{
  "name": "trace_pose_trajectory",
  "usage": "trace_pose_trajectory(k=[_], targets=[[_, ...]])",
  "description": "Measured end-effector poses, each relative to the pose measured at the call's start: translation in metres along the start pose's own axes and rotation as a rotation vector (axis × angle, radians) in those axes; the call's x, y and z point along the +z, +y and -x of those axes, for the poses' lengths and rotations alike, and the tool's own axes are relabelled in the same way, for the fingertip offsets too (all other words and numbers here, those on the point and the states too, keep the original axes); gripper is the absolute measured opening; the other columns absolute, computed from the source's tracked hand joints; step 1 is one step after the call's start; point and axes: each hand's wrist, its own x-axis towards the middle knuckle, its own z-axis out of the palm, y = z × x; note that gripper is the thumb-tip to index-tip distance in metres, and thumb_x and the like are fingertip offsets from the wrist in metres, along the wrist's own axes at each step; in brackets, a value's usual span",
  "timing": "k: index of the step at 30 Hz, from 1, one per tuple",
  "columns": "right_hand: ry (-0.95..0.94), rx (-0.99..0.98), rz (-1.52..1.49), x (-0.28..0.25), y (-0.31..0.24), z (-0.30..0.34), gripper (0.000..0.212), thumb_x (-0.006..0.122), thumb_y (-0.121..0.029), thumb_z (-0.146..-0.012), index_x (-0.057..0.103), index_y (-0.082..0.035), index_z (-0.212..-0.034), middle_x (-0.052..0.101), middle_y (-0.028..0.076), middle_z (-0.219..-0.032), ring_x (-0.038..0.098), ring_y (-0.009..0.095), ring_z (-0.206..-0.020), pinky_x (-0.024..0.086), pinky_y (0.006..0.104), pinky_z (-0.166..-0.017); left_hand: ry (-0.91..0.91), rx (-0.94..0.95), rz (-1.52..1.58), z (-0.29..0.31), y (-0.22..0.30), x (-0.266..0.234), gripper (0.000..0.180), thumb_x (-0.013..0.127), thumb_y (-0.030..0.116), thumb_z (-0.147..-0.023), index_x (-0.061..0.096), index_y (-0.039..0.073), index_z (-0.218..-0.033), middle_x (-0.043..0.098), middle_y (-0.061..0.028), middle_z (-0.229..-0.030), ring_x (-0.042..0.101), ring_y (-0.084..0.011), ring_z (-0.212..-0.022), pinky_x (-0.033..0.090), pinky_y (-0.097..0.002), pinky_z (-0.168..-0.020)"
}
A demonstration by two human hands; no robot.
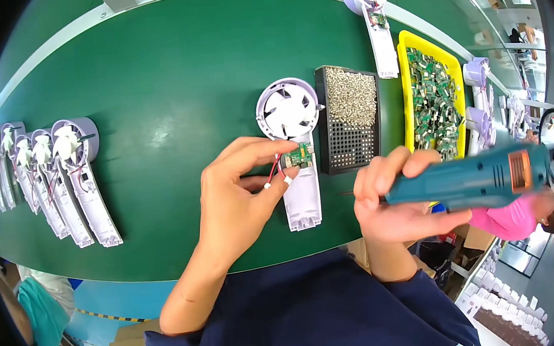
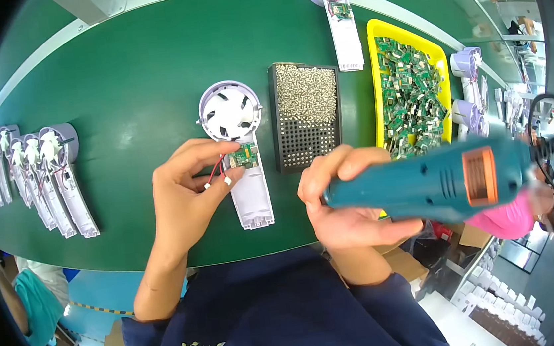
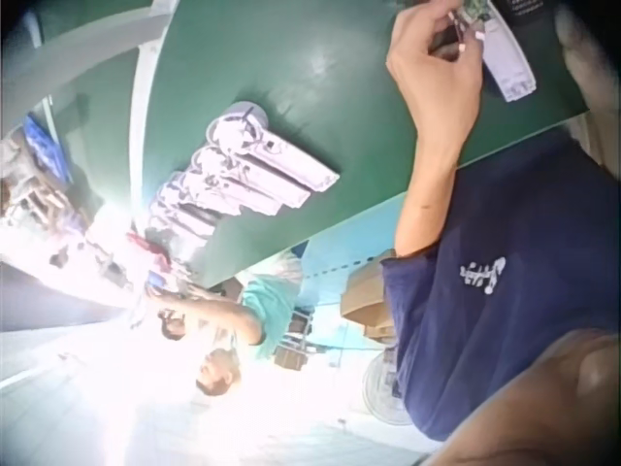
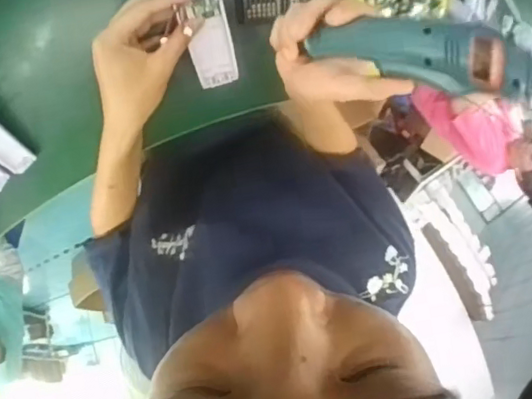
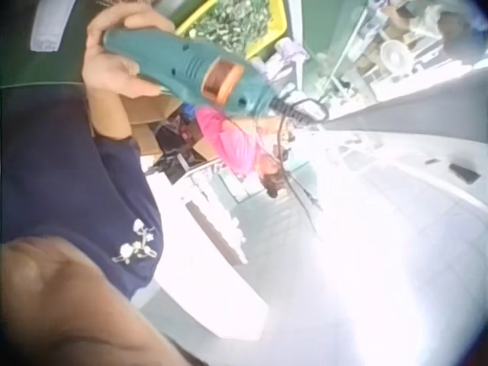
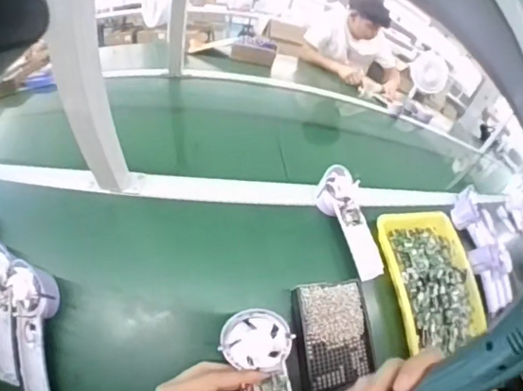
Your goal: Assembling components of portable handheld fans on an assembly line.
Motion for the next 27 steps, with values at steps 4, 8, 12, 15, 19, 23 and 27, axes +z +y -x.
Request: trace_pose_trajectory(k=[4, 8, 12, 15, 19, 23, 27], targets=[[-0.183, -0.119, -0.103, 0.016, -0.015, -0.013, 0.082, 0.051, -0.084, -0.078, 0.048, -0.007, -0.107, 0.053, 0.012, -0.076, 0.047, 0.022, -0.061, 0.039, 0.0343, -0.052, 0.029, 0.030, -0.115, 0.003, 0.004, 0.006, 0.029, 0.071, -0.008, -0.081, 0.072, 0.005, -0.107, 0.065, -0.0089, -0.104, 0.070, -0.0179, -0.094, 0.063, -0.0265, -0.072], [-0.322, -0.237, -0.012, 0.027, 0.005, -0.036, 0.071, 0.058, -0.075, -0.083, 0.049, -0.009, -0.108, 0.051, 0.007, -0.073, 0.041, 0.017, -0.049, 0.030, 0.0289, -0.044, 0.047, 0.082, -0.137, 0.000, 0.003, 0.008, 0.030, 0.071, -0.010, -0.080, 0.072, 0.004, -0.106, 0.066, -0.0102, -0.103, 0.070, -0.0191, -0.090, 0.065, -0.0280, -0.072], [-0.319, -0.247, 0.019, 0.029, 0.019, -0.032, 0.077, 0.054, -0.081, -0.080, 0.049, -0.010, -0.108, 0.050, 0.007, -0.073, 0.040, 0.017, -0.048, 0.028, 0.0294, -0.043, 0.049, 0.097, -0.100, 0.001, -0.002, 0.007, 0.031, 0.071, -0.010, -0.079, 0.072, 0.004, -0.107, 0.065, -0.0101, -0.101, 0.069, -0.0177, -0.087, 0.065, -0.0284, -0.072], [-0.319, -0.238, 0.027, 0.028, 0.021, -0.030, 0.083, 0.052, -0.086, -0.076, 0.049, -0.009, -0.107, 0.049, 0.007, -0.071, 0.041, 0.017, -0.050, 0.028, 0.0294, -0.043, 0.033, 0.097, -0.078, 0.000, -0.003, 0.005, 0.031, 0.071, -0.010, -0.079, 0.072, 0.004, -0.106, 0.065, -0.0098, -0.100, 0.068, -0.0171, -0.085, 0.064, -0.0284, -0.072], [-0.314, -0.223, 0.050, 0.029, 0.027, -0.030, 0.085, 0.051, -0.088, -0.075, 0.049, -0.009, -0.106, 0.048, 0.007, -0.072, 0.041, 0.018, -0.051, 0.028, 0.0295, -0.044, 0.043, 0.088, -0.090, 0.002, -0.004, 0.004, 0.031, 0.071, -0.011, -0.078, 0.072, 0.004, -0.106, 0.064, -0.0096, -0.100, 0.069, -0.0173, -0.085, 0.064, -0.0281, -0.072], [-0.317, -0.243, 0.070, 0.029, 0.027, -0.029, 0.084, 0.049, -0.087, -0.077, 0.050, -0.009, -0.106, 0.048, 0.007, -0.072, 0.040, 0.017, -0.050, 0.028, 0.0298, -0.044, 0.046, 0.086, -0.070, 0.000, -0.004, 0.004, 0.031, 0.070, -0.011, -0.078, 0.072, 0.003, -0.106, 0.064, -0.0094, -0.099, 0.069, -0.0173, -0.085, 0.064, -0.0280, -0.073], [-0.290, -0.248, 0.046, 0.031, 0.024, -0.029, 0.084, 0.048, -0.086, -0.078, 0.050, -0.008, -0.108, 0.049, 0.007, -0.072, 0.038, 0.016, -0.049, 0.027, 0.0298, -0.044, 0.039, 0.089, -0.042, 0.001, -0.004, 0.003, 0.031, 0.070, -0.011, -0.078, 0.072, 0.003, -0.106, 0.064, -0.0092, -0.099, 0.069, -0.0175, -0.085, 0.064, -0.0281, -0.073]])
